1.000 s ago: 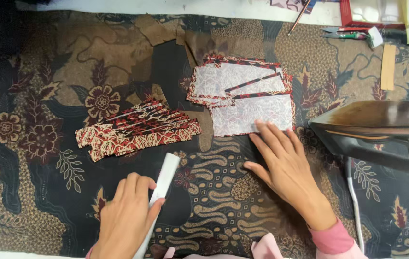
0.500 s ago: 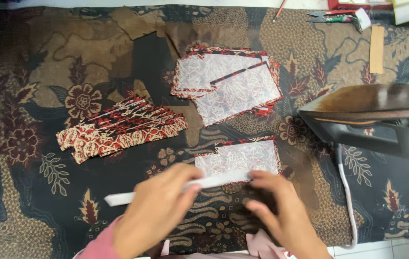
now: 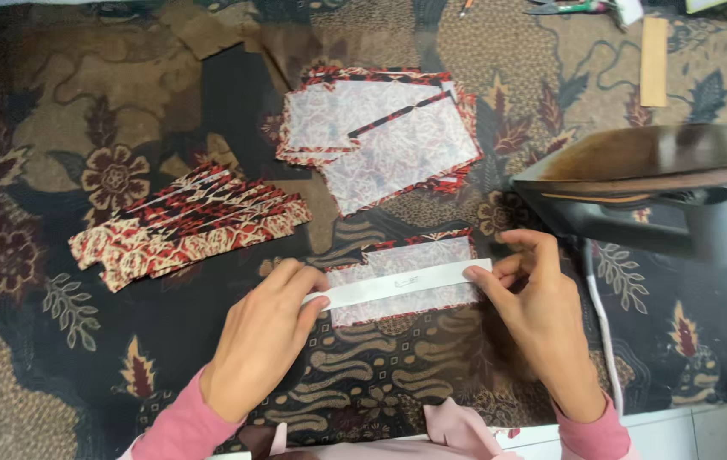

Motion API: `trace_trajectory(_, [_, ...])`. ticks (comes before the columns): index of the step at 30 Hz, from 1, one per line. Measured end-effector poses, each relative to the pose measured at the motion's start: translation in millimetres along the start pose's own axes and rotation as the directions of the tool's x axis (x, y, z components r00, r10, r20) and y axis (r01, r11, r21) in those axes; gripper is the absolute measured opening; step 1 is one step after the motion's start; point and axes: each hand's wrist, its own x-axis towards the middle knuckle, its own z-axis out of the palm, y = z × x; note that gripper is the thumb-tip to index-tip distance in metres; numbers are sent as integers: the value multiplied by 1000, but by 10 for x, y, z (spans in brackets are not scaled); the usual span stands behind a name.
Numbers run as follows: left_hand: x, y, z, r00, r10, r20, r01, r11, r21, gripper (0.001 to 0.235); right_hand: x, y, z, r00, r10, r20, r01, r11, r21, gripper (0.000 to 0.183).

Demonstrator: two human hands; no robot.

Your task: The person irons small rectangular pieces of patterned fabric one by one on a table. They use a ruler to align the fabric, press it with an iron, then stack the finished pieces. The process repeats for multiple pieces throughout the clip.

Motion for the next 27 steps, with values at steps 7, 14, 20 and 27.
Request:
trace_trajectory(7, [32,-61,58,999,-33,23,33,999,9,11,1,-103,11,1000,5,-11,-5,996,-85,60])
trace_trajectory(14, [21,-17,86,989,133,-69,-115,968,224,17,-25,-95,39,945,-322,-52,285,892,-350,32])
trace_trajectory(20, [2,-47,270,895,447,-20,-440,888,133,38,-104,-45,58,807,-581,106,587,768,-258,32])
trace_trajectory(27, [-100,-41,467,835,547,-59,-504,803,319,30,-146,-63,10,746,-653,129,659,699,-277,70])
